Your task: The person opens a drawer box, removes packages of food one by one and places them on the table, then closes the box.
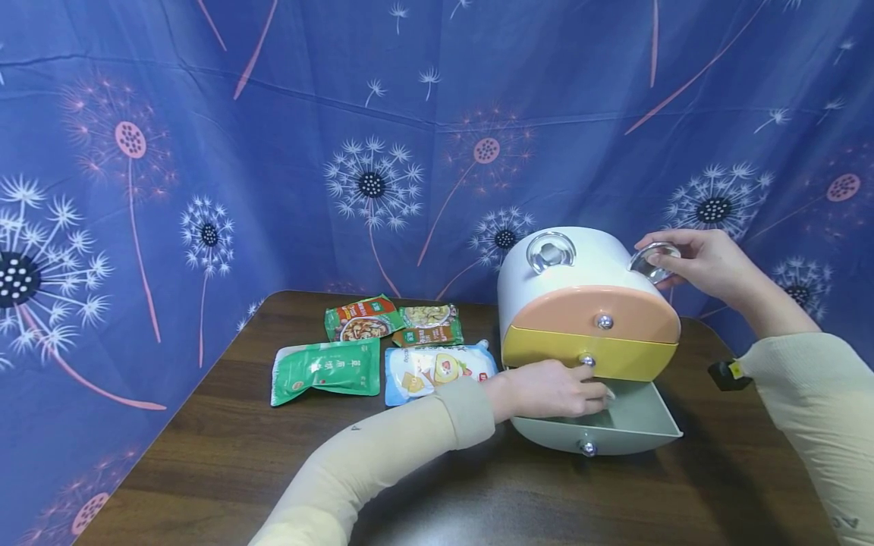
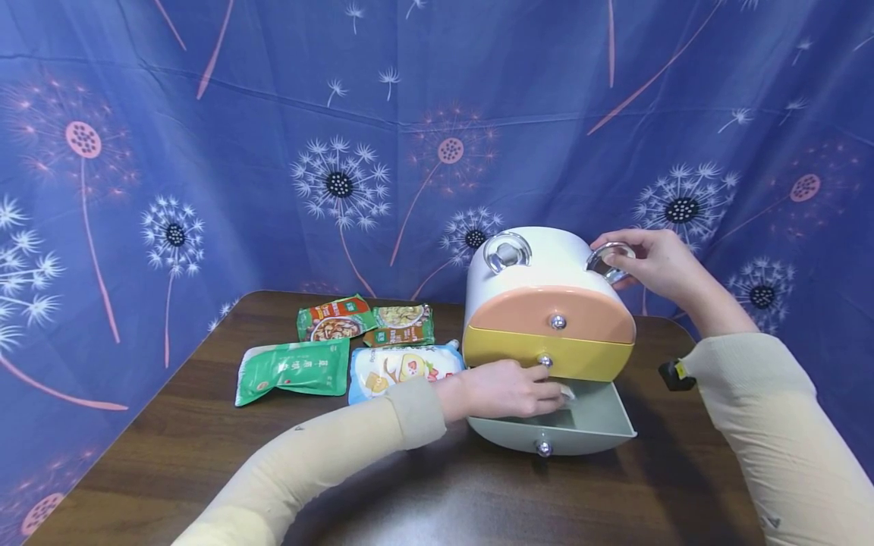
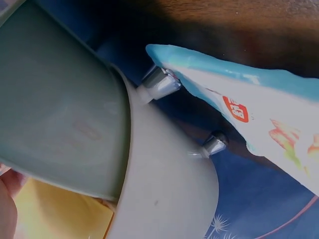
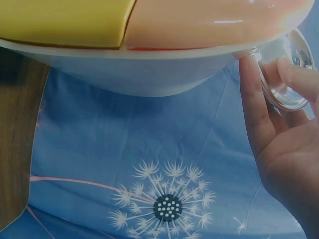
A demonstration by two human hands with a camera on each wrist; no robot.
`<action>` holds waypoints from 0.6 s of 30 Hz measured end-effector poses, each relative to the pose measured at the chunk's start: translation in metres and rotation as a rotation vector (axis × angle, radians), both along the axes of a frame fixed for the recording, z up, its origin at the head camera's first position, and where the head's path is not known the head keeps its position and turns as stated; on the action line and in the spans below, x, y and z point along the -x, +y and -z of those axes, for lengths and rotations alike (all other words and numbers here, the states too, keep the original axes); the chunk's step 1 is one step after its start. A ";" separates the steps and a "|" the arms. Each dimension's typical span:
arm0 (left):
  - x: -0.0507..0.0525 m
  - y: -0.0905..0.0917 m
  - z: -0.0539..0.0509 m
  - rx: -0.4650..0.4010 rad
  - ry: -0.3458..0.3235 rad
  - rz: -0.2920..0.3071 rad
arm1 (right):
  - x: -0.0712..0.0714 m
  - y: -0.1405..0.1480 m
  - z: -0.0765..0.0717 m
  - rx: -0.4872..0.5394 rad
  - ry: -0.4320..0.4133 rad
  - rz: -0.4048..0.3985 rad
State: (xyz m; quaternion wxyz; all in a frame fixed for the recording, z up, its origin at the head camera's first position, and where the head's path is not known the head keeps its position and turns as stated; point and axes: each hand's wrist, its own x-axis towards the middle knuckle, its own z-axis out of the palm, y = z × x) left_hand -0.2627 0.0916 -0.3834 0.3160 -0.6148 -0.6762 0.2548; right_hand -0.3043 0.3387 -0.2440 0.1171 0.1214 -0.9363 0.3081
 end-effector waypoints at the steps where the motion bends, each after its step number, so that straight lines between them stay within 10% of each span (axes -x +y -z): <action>1: -0.001 -0.001 -0.001 -0.008 -0.005 -0.002 | 0.000 0.000 0.000 0.000 0.000 0.000; 18: -0.002 -0.008 -0.003 -0.128 -0.027 -0.004 | -0.001 -0.001 0.000 -0.005 0.007 0.002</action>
